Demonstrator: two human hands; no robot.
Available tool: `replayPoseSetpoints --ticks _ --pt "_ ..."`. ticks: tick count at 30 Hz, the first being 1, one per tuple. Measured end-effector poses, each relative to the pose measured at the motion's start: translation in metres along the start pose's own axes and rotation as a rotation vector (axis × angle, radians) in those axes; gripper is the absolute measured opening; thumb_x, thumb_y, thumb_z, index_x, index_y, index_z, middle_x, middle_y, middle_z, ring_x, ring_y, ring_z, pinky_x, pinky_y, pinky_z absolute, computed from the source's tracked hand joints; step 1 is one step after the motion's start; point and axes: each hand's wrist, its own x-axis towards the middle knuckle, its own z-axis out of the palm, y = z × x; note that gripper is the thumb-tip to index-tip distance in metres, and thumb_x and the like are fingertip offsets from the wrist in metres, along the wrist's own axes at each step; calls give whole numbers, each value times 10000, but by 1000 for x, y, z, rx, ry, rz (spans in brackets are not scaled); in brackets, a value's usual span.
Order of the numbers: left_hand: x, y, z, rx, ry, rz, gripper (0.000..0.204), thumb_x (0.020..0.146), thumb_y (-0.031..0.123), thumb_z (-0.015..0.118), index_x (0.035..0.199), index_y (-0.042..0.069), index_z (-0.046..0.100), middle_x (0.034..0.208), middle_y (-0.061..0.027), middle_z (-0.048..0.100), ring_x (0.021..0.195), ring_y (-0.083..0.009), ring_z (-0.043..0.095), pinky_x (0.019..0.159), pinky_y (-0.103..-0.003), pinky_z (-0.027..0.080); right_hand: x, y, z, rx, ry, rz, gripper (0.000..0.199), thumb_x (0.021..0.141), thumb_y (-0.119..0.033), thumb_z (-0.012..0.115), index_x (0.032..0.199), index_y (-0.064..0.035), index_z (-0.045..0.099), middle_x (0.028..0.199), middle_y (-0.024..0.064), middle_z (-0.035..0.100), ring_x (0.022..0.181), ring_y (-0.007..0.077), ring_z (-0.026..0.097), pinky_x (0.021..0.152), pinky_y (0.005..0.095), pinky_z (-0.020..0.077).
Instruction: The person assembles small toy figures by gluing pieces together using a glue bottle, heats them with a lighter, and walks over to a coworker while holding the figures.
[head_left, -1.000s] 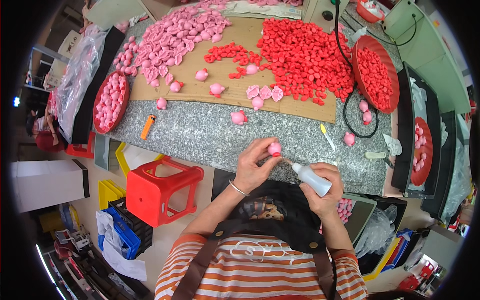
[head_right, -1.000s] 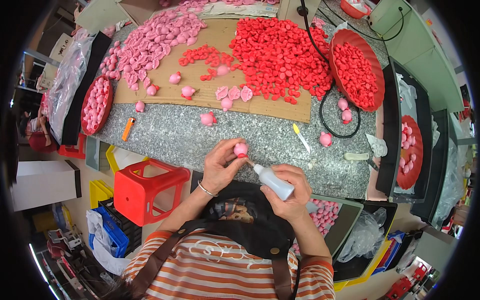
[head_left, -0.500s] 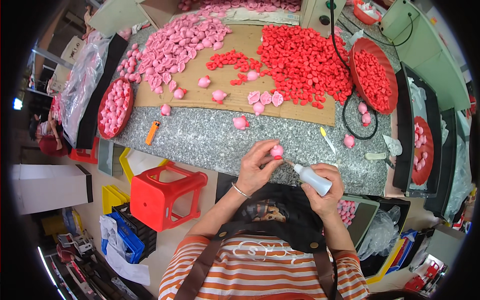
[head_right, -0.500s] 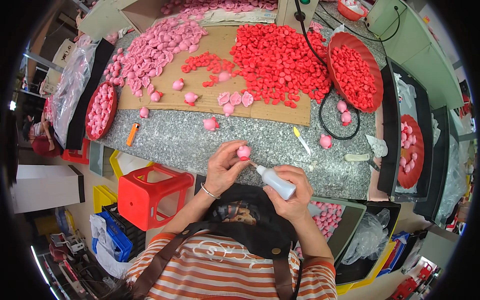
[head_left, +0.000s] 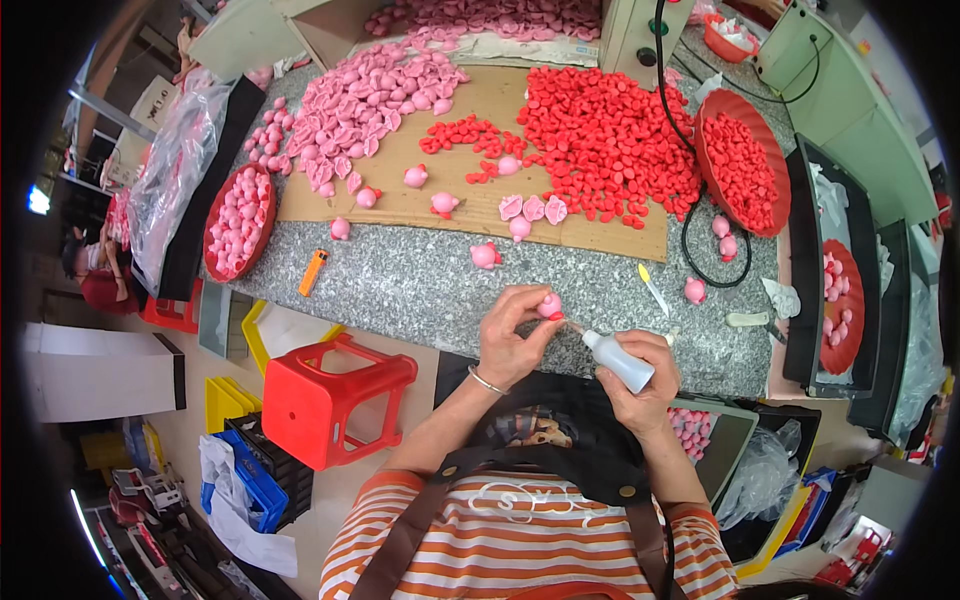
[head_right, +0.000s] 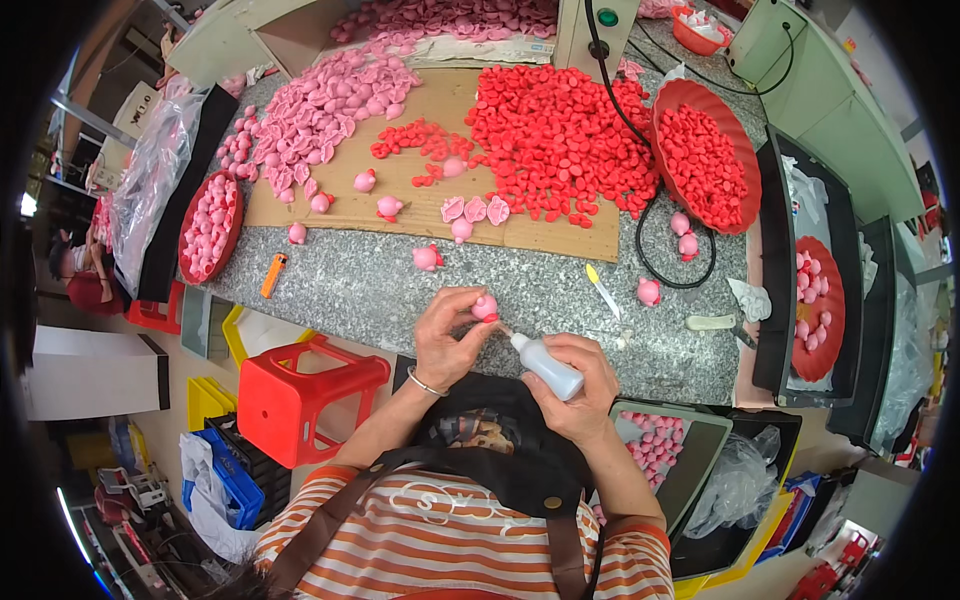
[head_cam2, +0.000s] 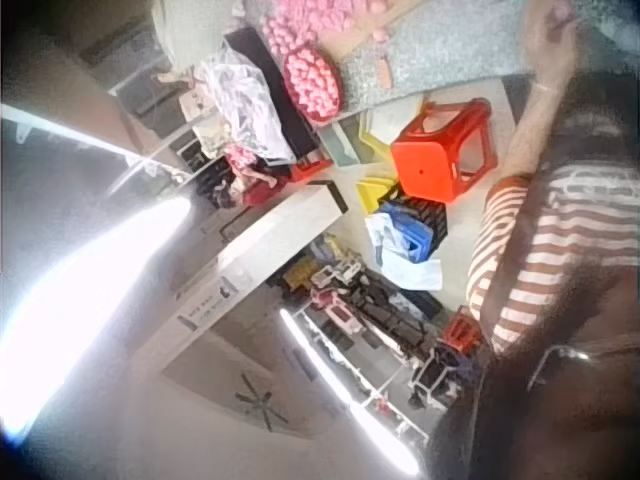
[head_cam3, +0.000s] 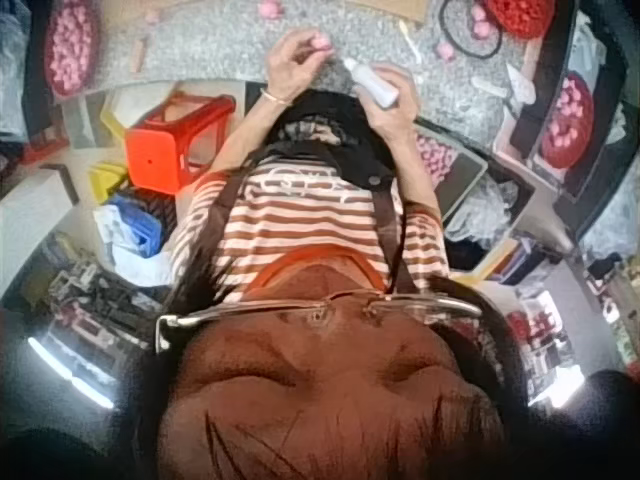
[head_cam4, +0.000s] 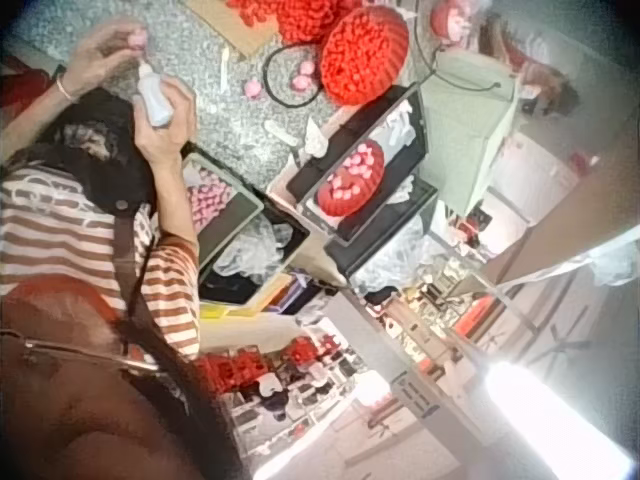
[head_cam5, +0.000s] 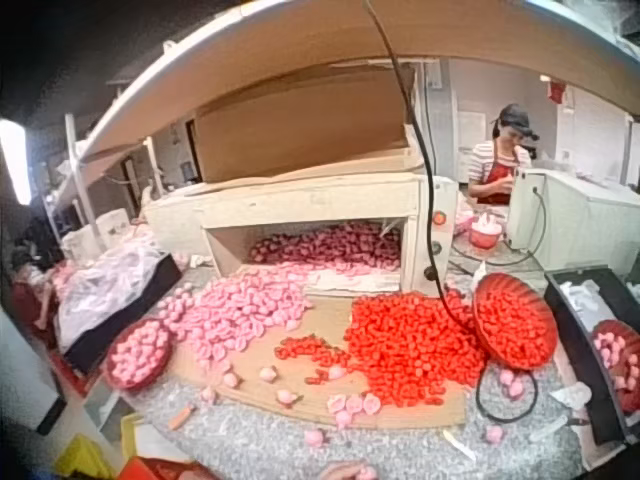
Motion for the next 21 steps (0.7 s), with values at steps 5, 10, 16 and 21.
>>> replayPoseSetpoints --ticks 5,10,16,21 --pt "-2 0 -1 -15 12 -7 392 716 -67 729 1077 -11 586 1065 -143 570 916 -194 632 740 -276 591 -2 0 3 24 9 40 367 660 -33 786 958 -13 573 957 178 638 858 257 639 747 338 513" --pt "-1 1 7 -65 5 -58 383 719 -76 723 1068 1 587 1064 -111 545 940 -174 610 769 -269 577 -6 5 -8 153 87 224 327 701 -1 733 971 -10 549 1048 170 606 913 210 616 789 320 492" --pt "7 -3 0 261 -102 7 346 709 -27 733 1029 2 605 1006 -110 565 844 -189 613 679 -273 540 -31 22 -34 413 235 455 332 763 18 667 1004 -28 443 1066 172 585 917 181 599 775 301 503" --pt "35 11 16 597 -293 198 343 703 15 726 1026 -5 612 1005 -152 575 852 -292 589 729 -334 496 -56 33 -80 436 553 575 316 782 -17 617 1056 -4 459 1044 138 557 914 204 600 768 366 556"
